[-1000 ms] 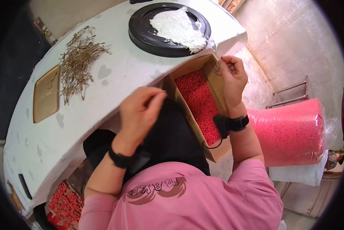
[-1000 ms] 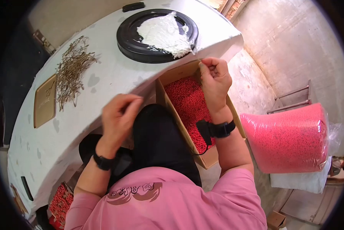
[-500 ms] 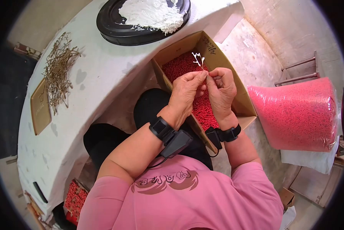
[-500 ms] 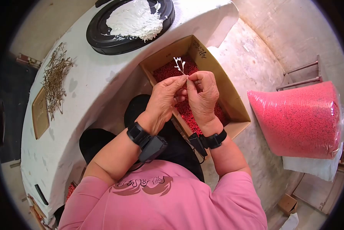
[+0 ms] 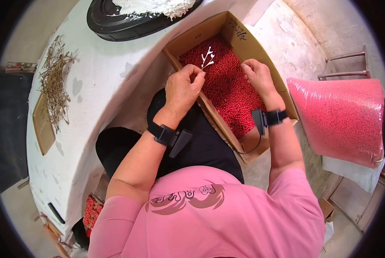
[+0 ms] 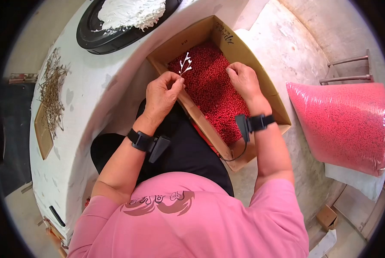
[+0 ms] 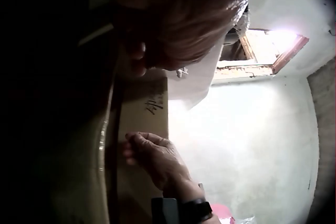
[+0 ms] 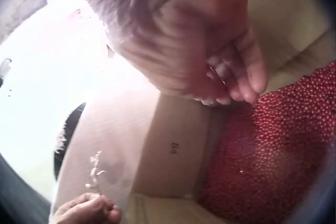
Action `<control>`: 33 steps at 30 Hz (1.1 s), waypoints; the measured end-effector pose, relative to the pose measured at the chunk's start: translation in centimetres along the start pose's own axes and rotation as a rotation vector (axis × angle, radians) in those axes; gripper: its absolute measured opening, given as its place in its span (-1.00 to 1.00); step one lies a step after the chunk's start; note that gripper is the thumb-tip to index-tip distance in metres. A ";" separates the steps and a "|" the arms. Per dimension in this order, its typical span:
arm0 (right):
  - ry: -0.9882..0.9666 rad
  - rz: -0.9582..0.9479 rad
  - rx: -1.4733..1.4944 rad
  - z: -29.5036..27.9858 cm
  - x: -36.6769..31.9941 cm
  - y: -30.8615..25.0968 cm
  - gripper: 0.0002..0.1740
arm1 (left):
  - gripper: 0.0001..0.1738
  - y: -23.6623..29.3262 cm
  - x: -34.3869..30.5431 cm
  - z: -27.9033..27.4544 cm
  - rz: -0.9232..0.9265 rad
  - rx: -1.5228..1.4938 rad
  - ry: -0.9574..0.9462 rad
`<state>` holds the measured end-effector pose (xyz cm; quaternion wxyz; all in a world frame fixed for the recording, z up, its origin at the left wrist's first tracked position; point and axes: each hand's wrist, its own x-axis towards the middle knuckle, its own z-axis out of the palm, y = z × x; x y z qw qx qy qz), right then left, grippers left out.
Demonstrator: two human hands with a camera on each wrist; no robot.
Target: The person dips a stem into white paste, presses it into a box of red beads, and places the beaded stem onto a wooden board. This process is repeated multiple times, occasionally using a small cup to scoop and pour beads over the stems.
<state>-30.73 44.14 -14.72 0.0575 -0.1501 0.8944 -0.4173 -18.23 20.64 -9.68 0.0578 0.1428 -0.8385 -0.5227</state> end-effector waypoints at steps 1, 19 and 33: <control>-0.093 0.030 -0.072 0.5 0.9 1.8 -0.79 | -0.81 -0.8 0.0 -0.1 0.015 0.031 0.005; -1.039 0.441 -0.660 15.1 -4.8 19.6 -0.59 | -0.86 -3.6 0.3 0.5 0.101 -0.059 0.019; -0.654 0.880 -0.256 12.3 -7.0 16.1 -0.61 | -0.87 -3.1 0.0 0.8 0.116 -0.042 0.086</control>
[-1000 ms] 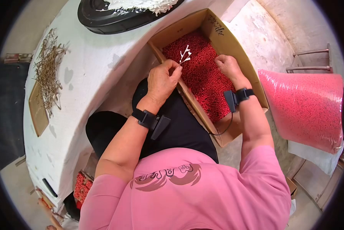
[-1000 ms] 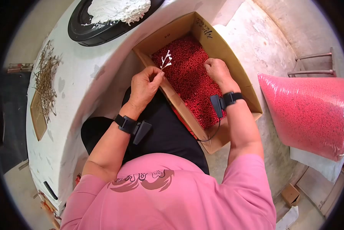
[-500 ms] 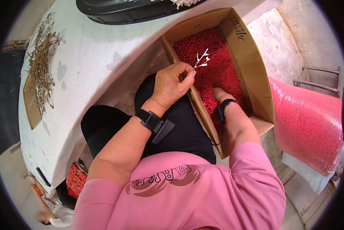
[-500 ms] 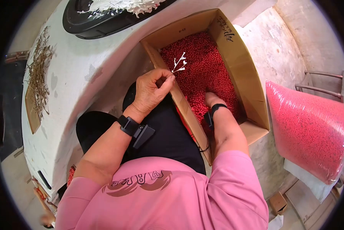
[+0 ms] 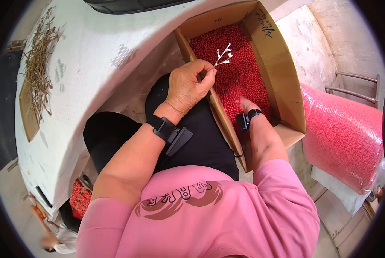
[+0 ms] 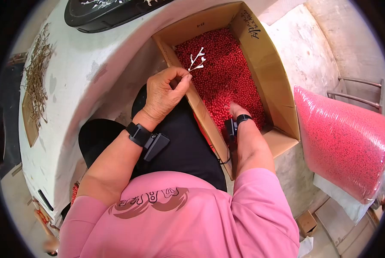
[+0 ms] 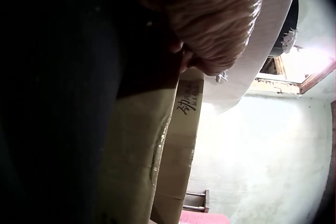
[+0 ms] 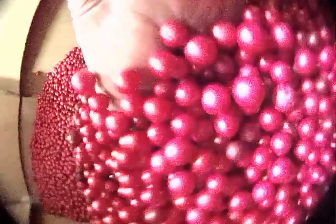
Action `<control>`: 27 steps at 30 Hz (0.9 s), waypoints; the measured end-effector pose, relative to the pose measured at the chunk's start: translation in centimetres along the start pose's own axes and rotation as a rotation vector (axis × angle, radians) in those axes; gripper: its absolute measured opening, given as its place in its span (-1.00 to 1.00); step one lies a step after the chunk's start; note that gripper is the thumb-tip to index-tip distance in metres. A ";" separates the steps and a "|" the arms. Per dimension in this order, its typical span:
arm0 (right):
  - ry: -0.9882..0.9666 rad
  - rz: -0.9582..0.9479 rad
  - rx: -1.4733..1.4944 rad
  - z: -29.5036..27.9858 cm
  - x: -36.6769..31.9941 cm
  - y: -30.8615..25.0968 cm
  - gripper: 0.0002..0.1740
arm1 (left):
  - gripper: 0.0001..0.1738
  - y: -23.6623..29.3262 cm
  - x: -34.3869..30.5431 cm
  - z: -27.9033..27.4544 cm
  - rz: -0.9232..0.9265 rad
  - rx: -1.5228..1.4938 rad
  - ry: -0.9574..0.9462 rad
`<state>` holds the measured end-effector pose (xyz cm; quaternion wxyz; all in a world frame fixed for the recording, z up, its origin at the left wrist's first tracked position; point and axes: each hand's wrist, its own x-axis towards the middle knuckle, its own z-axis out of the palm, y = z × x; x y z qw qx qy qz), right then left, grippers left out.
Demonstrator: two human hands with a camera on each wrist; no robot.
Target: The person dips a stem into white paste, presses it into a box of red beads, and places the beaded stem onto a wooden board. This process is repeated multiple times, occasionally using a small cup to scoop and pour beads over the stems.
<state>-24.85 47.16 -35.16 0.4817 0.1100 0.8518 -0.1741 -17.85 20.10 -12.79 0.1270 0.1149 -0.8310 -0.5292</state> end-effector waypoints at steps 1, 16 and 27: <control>0.011 0.006 0.129 -0.5 -0.6 -0.9 -0.61 | -0.87 0.1 0.0 0.0 -0.002 0.005 0.003; -0.194 -0.961 1.081 -12.4 -20.4 -15.3 -0.68 | -0.88 0.2 0.2 1.3 0.119 0.449 0.053; 0.256 -0.463 -0.333 -3.7 5.4 -4.8 -0.57 | -0.86 0.0 0.1 1.0 0.108 0.337 0.056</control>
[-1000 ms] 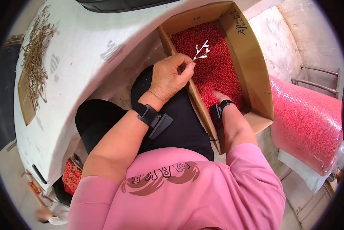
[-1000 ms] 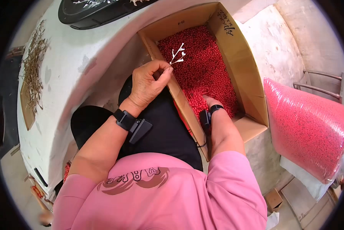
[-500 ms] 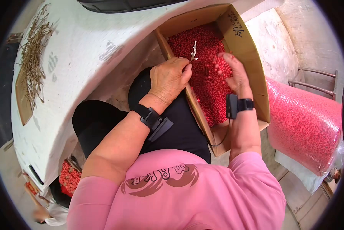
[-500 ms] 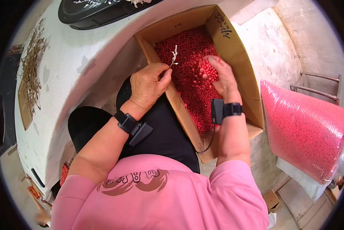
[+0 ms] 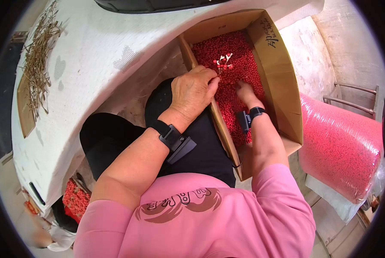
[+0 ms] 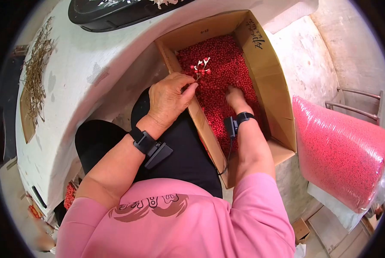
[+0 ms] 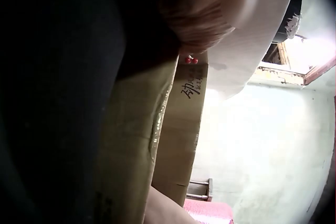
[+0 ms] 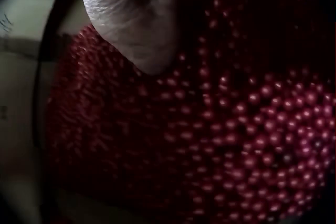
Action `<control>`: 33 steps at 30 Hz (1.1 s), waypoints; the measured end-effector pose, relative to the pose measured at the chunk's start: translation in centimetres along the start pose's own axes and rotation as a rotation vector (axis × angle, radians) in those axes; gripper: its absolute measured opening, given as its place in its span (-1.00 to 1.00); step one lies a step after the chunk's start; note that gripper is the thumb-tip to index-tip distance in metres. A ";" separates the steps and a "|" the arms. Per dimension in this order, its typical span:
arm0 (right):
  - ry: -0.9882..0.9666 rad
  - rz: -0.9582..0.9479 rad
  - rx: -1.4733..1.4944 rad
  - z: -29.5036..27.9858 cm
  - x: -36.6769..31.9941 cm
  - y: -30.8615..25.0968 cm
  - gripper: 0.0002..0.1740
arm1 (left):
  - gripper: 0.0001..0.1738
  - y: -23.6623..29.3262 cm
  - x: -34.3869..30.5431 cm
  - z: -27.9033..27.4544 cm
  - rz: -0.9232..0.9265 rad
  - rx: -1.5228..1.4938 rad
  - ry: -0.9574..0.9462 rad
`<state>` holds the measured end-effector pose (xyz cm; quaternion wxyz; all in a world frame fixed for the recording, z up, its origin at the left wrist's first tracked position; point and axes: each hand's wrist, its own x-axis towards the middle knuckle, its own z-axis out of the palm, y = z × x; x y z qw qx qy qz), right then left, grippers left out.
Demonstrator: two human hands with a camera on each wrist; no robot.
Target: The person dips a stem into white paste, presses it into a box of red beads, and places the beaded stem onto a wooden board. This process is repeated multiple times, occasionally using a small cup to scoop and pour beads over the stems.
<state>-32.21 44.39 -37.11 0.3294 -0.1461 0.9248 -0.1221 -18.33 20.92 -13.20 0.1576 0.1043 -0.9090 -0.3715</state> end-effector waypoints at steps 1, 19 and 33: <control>-0.051 0.071 -0.014 2.1 0.6 0.7 -0.57 | -0.86 0.0 0.0 0.0 -0.004 0.000 -0.008; 0.039 0.784 1.665 10.3 -1.4 5.4 -0.36 | -0.87 0.0 0.2 0.0 -0.022 -0.031 -0.045; 1.253 1.742 3.784 -0.3 -7.2 -1.9 -0.55 | -0.85 -0.4 0.1 0.6 0.013 -0.011 -0.003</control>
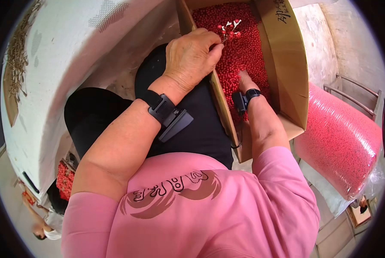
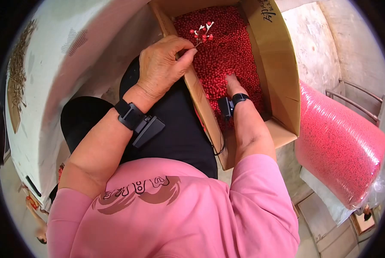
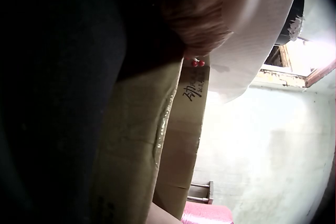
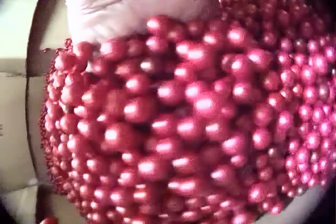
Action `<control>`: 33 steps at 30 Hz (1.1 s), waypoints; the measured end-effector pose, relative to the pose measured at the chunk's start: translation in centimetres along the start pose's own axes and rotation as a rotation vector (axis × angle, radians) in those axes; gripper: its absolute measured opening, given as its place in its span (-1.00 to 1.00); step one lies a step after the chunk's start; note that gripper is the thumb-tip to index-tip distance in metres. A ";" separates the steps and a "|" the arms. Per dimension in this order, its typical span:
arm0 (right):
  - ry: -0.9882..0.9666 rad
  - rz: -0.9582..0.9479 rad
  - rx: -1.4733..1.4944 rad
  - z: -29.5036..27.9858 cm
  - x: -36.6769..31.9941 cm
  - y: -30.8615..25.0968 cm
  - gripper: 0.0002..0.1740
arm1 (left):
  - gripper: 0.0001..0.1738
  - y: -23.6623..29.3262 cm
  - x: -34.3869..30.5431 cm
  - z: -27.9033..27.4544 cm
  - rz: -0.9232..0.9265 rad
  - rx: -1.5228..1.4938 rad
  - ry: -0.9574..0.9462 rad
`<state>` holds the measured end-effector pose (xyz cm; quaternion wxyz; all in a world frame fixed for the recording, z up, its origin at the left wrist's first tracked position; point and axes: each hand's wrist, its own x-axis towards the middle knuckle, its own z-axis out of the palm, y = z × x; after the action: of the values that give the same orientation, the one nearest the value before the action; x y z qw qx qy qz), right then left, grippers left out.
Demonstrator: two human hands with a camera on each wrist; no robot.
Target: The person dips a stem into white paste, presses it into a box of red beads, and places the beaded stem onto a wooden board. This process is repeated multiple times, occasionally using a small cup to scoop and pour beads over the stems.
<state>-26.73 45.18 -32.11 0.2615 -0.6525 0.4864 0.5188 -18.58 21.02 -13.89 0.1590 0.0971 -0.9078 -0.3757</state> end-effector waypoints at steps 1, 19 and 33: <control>0.060 0.070 0.193 0.4 0.9 0.5 -0.57 | -0.85 0.0 0.0 -0.1 0.006 0.007 -0.002; 1.527 0.019 2.678 -3.0 -16.9 3.2 -0.41 | -0.93 1.9 -0.1 -0.8 0.146 0.393 -0.003; 0.919 1.183 1.339 -6.9 -14.8 3.9 -0.24 | -0.89 0.5 0.0 0.0 0.227 0.314 -0.163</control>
<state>-27.13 43.21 -15.40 0.0618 -0.1613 0.9780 -0.1171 -18.65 21.36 -13.58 0.1091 -0.0128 -0.9702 -0.2158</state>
